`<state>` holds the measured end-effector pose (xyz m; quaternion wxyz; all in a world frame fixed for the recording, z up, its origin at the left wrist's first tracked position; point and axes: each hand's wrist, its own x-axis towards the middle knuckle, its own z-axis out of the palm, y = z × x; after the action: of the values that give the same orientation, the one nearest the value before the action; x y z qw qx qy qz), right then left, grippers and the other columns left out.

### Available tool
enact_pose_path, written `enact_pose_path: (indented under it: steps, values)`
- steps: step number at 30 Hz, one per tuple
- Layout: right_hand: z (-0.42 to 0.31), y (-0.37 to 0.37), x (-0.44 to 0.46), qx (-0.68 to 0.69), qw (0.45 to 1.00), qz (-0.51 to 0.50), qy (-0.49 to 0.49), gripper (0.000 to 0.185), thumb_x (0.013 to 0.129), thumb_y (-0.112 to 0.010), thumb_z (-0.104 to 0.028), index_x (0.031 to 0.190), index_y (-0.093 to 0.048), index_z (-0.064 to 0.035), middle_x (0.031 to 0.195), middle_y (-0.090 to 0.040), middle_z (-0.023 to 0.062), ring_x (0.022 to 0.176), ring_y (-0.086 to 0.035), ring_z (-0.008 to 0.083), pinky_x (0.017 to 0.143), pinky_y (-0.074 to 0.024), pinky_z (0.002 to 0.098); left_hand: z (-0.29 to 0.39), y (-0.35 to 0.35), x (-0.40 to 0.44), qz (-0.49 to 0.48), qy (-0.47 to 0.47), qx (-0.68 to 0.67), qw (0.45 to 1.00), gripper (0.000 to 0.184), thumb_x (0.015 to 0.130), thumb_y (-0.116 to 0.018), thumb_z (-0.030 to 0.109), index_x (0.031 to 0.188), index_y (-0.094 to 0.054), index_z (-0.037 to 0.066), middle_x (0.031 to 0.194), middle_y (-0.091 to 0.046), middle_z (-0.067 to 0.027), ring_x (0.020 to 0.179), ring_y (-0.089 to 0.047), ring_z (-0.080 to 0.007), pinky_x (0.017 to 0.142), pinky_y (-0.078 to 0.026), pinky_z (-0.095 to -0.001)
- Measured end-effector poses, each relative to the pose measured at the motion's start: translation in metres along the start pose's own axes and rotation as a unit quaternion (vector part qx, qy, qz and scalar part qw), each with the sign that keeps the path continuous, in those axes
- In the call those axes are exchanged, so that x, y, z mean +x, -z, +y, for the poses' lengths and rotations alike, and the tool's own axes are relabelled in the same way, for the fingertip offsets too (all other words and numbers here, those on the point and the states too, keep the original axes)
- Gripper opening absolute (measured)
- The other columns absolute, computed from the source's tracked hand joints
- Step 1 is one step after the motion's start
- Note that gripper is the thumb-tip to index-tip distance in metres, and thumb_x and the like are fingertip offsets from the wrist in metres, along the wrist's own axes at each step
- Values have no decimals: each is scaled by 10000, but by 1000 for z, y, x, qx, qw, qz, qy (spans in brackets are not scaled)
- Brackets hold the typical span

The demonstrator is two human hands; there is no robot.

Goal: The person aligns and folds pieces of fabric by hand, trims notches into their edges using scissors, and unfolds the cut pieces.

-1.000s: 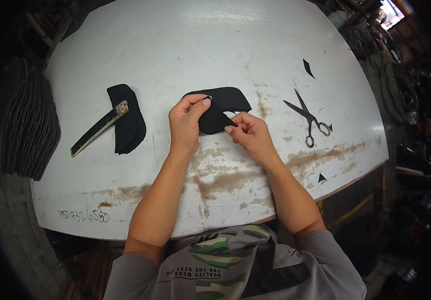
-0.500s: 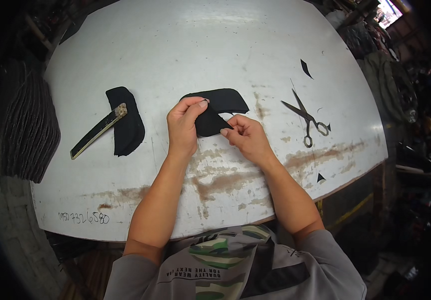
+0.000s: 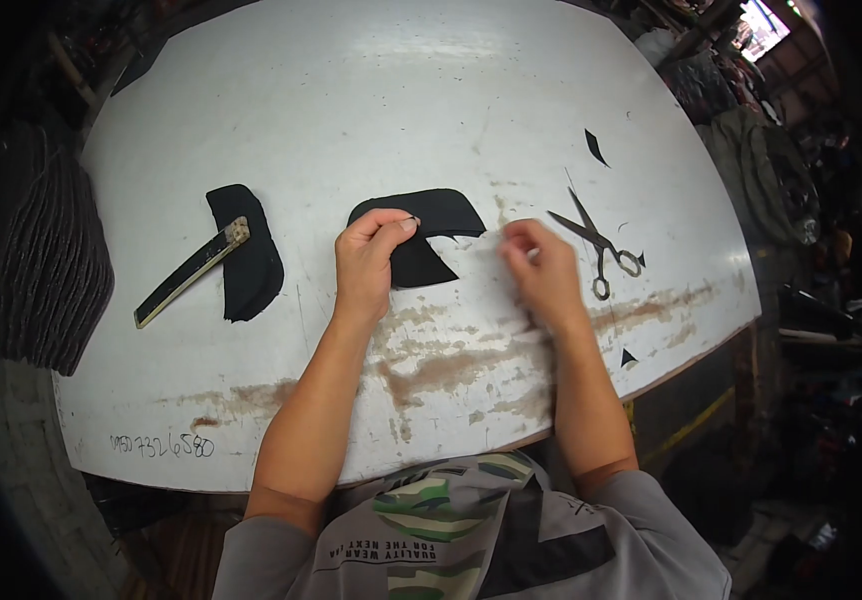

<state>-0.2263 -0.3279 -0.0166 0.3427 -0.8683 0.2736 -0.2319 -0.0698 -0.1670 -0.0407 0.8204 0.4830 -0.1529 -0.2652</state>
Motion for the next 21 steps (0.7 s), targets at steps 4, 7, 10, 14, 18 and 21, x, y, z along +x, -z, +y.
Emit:
enact_pose_path:
  steps: [4,7,10,14,18,21]
  values:
    - [56,43,-8,-192,974,116,42,306,827,-684,-135,1115,-641,-41,1122,-642,150,1068,-582,334,919,-469,426,2,-5,-2,-15,2,15,1000,92,851,-646,31,901,-705,-18,874,-691,-56,853,-615,-112,802,-486,-249]
    - [70,67,-26,-288,949,129,24,320,815,-695,-133,1117,-643,-44,1089,-653,150,1045,-593,339,908,-471,438,0,-4,-2,-33,2,26,999,93,851,-642,27,901,-706,-20,872,-691,-54,850,-615,-108,797,-488,-248]
    - [80,75,-44,-296,949,108,-32,328,811,-698,-130,1124,-642,-44,1093,-658,153,1048,-594,342,908,-469,443,-2,-4,-3,-41,1,35,999,93,853,-640,24,898,-708,-21,872,-691,-51,844,-615,-104,794,-489,-246]
    - [80,81,-54,-258,959,107,-50,349,816,-690,-122,1153,-639,-45,1125,-655,161,1065,-593,347,926,-467,445,1,-7,-5,-41,12,38,998,93,858,-640,29,895,-709,-22,872,-691,-48,839,-616,-102,795,-489,-245]
    - [94,84,-49,-331,927,167,61,343,832,-652,-95,1170,-633,-44,1143,-641,169,1075,-592,364,948,-463,445,-1,-6,-6,-52,8,45,998,92,857,-645,31,899,-710,-20,873,-690,-47,842,-615,-100,797,-489,-244]
    - [100,84,-42,-328,934,138,22,329,840,-610,-59,1168,-634,-54,1148,-629,178,1085,-588,370,939,-471,443,-2,-8,-7,-62,15,46,997,93,857,-644,30,900,-710,-19,872,-687,-45,841,-612,-99,796,-487,-244]
